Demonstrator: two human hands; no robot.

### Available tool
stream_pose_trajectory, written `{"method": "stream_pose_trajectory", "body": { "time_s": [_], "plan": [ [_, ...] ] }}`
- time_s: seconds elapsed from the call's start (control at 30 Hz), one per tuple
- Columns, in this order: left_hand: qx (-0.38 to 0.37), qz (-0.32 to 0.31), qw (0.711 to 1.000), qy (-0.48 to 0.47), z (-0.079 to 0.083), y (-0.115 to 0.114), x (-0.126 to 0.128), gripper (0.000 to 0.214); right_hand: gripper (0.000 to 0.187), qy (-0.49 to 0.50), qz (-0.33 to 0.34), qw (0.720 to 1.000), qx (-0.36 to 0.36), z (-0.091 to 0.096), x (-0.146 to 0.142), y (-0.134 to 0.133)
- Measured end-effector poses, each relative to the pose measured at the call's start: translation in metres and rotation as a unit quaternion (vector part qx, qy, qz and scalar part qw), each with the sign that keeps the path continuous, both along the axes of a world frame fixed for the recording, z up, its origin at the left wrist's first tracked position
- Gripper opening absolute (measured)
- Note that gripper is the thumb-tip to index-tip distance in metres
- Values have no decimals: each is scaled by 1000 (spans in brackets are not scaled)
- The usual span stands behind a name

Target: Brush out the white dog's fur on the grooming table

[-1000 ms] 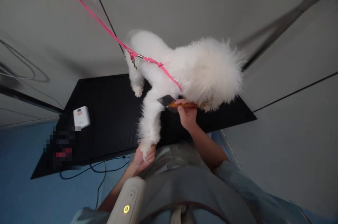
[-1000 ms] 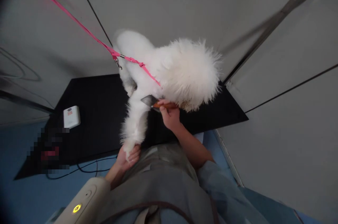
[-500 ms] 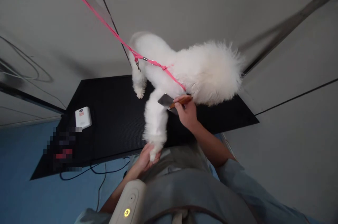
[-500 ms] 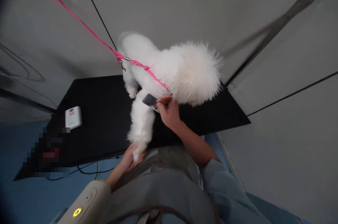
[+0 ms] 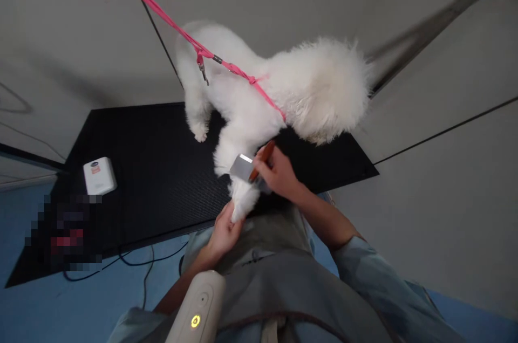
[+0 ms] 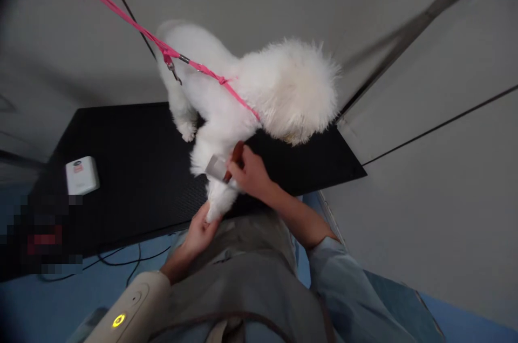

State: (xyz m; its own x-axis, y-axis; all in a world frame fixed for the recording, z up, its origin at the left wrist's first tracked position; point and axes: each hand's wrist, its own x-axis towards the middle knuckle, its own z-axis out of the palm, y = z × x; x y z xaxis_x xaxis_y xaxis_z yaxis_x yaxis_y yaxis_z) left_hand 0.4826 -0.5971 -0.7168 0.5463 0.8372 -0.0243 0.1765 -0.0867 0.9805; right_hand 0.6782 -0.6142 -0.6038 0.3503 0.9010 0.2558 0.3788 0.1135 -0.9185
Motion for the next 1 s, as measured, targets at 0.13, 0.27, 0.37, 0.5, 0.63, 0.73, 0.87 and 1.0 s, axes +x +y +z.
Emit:
{"method": "stream_pose_trajectory", "body": {
  "time_s": [0.13, 0.27, 0.37, 0.5, 0.63, 0.73, 0.87, 1.0],
  "plan": [
    [120, -22, 991, 55, -6, -5, -1, 32, 14, -65, 3, 998, 18, 13, 5, 3],
    [183, -21, 976, 116, -6, -13, 0, 42, 17, -145, 41, 987, -55, 30, 4, 11],
    [200, -13, 971, 128, -5, -17, 1, 50, 14, -193, 0, 981, -10, 40, 2, 18],
    [206, -9, 972, 116, -4, -18, 1, 50, 16, -250, 108, 960, -70, 48, -2, 25],
    [213, -7, 969, 128, -4, -17, 0, 51, 12, -281, -8, 960, -23, 55, 0, 26],
    [240, -18, 962, 128, -7, -18, 0, 48, 16, -310, 64, 947, -58, 54, 2, 23],
    [229, -13, 964, 133, -16, -21, 1, 50, 15, -314, -8, 946, -80, 49, 5, 20],
    [235, -22, 961, 141, -25, -23, 0, 49, 15, -337, 26, 939, -58, 50, 3, 17]
  ]
}}
